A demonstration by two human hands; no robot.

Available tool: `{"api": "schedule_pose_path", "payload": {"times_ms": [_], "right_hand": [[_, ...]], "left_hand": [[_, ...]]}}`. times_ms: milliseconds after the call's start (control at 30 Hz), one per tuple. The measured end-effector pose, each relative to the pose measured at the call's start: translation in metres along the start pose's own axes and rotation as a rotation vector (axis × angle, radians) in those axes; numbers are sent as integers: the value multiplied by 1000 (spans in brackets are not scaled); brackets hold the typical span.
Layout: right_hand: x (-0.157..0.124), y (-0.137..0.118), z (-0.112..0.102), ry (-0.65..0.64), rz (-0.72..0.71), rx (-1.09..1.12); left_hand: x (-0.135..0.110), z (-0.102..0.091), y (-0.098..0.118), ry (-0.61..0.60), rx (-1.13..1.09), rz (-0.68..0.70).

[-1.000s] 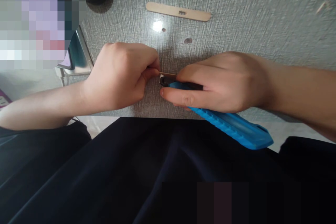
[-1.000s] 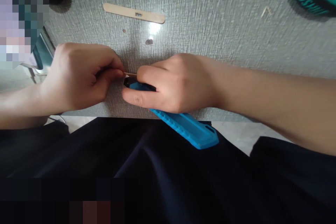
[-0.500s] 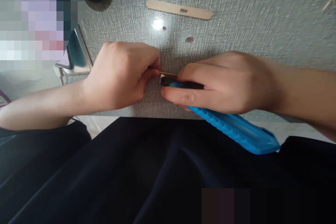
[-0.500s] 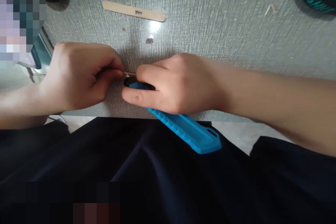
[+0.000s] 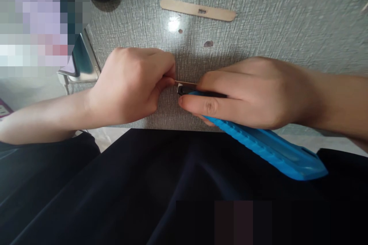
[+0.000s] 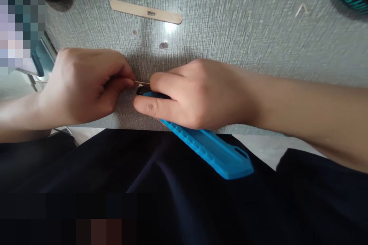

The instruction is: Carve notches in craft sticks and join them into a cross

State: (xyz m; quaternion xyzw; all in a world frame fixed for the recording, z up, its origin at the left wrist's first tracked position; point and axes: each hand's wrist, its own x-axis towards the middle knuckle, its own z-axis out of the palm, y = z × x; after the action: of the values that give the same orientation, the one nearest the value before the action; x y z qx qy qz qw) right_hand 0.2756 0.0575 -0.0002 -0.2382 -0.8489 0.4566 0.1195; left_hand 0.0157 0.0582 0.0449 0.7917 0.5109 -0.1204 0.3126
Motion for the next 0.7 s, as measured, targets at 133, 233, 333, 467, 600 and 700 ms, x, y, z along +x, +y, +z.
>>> {"api": "schedule_pose_path", "payload": {"times_ms": [133, 233, 333, 467, 600, 700], "right_hand": [[1, -2, -10, -93, 12, 34], [-1, -1, -11, -90, 25, 37], [-3, 1, -8, -61, 1, 39], [-4, 1, -10, -104, 30, 39], [-6, 4, -5, -73, 35, 55], [-8, 8, 1, -19, -35, -6]], "left_hand": [[1, 1, 1, -6, 16, 7], [1, 1, 1, -32, 15, -21], [-1, 1, 0, -45, -6, -35], [-3, 1, -3, -39, -36, -27], [-4, 1, -3, -43, -53, -22], [-3, 2, -2, -33, -41, -23]]}}
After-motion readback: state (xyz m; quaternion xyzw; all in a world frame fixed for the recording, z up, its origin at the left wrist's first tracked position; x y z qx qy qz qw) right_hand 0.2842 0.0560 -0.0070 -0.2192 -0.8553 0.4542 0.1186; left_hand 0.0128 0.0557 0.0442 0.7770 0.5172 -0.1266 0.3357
